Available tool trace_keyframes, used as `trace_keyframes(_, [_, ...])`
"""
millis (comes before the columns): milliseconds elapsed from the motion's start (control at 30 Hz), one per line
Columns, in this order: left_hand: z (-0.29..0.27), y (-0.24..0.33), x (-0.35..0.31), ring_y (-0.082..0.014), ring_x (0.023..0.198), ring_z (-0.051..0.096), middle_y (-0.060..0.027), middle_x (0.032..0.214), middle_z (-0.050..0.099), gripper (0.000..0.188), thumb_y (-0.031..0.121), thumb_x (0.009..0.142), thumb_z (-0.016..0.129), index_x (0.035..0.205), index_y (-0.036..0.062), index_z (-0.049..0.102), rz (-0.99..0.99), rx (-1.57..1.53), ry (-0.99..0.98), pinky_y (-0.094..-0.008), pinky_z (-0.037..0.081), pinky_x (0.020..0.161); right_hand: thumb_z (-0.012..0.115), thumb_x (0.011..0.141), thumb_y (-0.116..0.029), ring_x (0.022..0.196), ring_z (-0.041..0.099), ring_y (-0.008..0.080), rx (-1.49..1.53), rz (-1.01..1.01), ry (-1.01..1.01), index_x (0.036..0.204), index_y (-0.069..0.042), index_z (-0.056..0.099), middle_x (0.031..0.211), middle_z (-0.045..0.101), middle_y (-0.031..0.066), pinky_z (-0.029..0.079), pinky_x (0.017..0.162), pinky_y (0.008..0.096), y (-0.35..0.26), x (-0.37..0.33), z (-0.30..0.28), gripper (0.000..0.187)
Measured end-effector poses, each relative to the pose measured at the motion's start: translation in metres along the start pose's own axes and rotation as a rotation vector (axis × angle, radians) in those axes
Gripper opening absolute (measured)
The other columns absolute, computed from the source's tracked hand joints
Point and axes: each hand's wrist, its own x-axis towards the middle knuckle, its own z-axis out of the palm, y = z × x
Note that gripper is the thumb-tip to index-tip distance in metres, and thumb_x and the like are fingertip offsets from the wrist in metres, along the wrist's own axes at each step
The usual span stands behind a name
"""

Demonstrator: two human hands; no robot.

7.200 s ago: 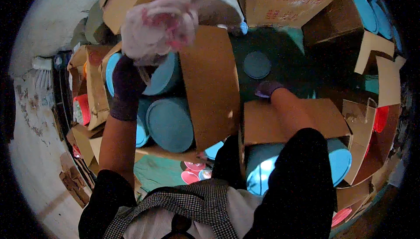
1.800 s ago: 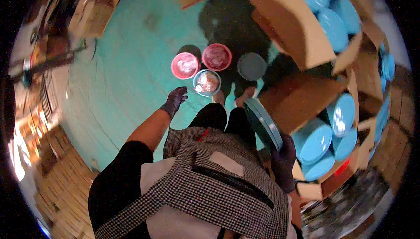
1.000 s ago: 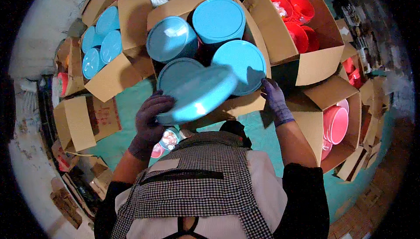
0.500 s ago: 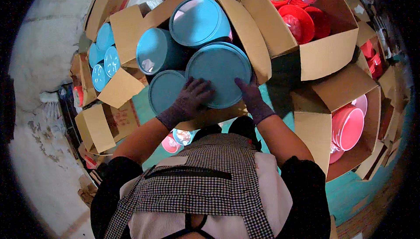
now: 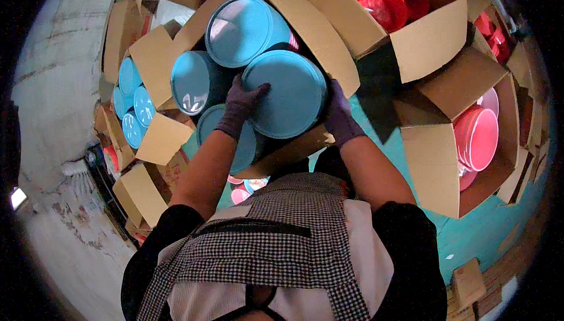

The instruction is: The person packs light blue plastic bowls into a cardboard box. They pick up stacks of bowls, inspect them, and place them into the box, occasionally handling pink bowls and plastic-wrapped items.

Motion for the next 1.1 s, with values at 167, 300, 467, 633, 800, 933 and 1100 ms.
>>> trace_keyframes(167, [-0.034,0.000,0.026,-0.0284,0.108,0.061,-0.0201,0.119,0.061,0.072,0.041,0.074,0.077,0.128,-0.0014,0.054,-0.164,-0.269,-0.425,-0.0416,0.050,0.092,0.039,0.099,-0.045,0.125,0.048,0.0309,0.205,0.228,0.196,0.133,-0.010,0.052,0.137,0.052,0.0160,0.037,0.107,0.0424,-0.002,0.040,0.011,0.050])
trace_keyframes(300, [-0.037,-0.007,0.039,-0.0246,0.105,0.061,-0.0152,0.116,0.062,0.063,0.037,0.077,0.076,0.126,0.0013,0.058,-0.252,-0.349,-0.552,-0.0386,0.050,0.089,0.039,0.098,-0.050,0.122,0.051,0.0318,-0.013,0.022,-0.069,0.136,-0.011,0.050,0.136,0.054,0.0141,0.038,0.106,0.0438,0.010,0.055,-0.002,0.055])
trace_keyframes(467, [-0.043,0.023,0.015,-0.0234,0.101,0.061,-0.0121,0.114,0.063,0.063,0.037,0.080,0.074,0.128,0.0012,0.056,-0.402,-0.534,-0.498,-0.0369,0.050,0.088,0.049,0.094,-0.052,0.124,0.049,0.0316,0.118,-0.016,0.167,0.141,-0.011,0.044,0.139,0.051,0.0136,0.037,0.107,0.0435,0.022,0.043,-0.006,0.062])
trace_keyframes(633, [-0.063,0.013,0.010,-0.0233,0.100,0.061,-0.0112,0.110,0.063,0.060,0.037,0.080,0.073,0.125,0.0002,0.056,-0.315,-0.461,-0.500,-0.0366,0.049,0.086,0.058,0.092,-0.042,0.123,0.049,0.0275,-0.187,-0.177,0.311,0.137,-0.006,0.048,0.135,0.051,0.0146,0.035,0.105,0.0369,0.004,-0.014,0.014,0.058])
trace_keyframes(800, [-0.094,-0.020,-0.017,-0.0272,0.097,0.064,-0.0146,0.105,0.065,0.051,0.035,0.084,0.070,0.117,-0.0022,0.058,-0.205,-0.760,-0.486,-0.0390,0.053,0.086,0.058,0.093,-0.030,0.118,0.050,0.0187,-0.313,-0.234,-0.044,0.135,0.000,0.049,0.127,0.056,0.0101,0.036,0.101,0.0316,-0.041,-0.103,0.042,0.052])
trace_keyframes(933, [-0.109,-0.015,-0.055,-0.0279,0.097,0.064,-0.0157,0.104,0.066,0.051,0.035,0.085,0.070,0.117,-0.0026,0.058,-0.330,-1.320,-0.524,-0.0399,0.054,0.085,0.059,0.092,-0.021,0.112,0.054,0.0160,-0.489,-0.362,-0.330,0.132,0.003,0.051,0.123,0.059,0.0094,0.040,0.099,0.0307,-0.073,-0.175,0.089,0.047])
trace_keyframes(1100, [-0.121,0.001,-0.095,-0.0278,0.097,0.064,-0.0159,0.105,0.065,0.051,0.036,0.085,0.070,0.117,-0.0026,0.058,-0.164,-1.471,-0.522,-0.0400,0.054,0.085,0.061,0.091,-0.017,0.113,0.057,0.0207,-0.952,-0.659,-0.609,0.135,0.003,0.049,0.124,0.060,0.0157,0.043,0.098,0.0325,-0.106,-0.233,0.127,0.050])
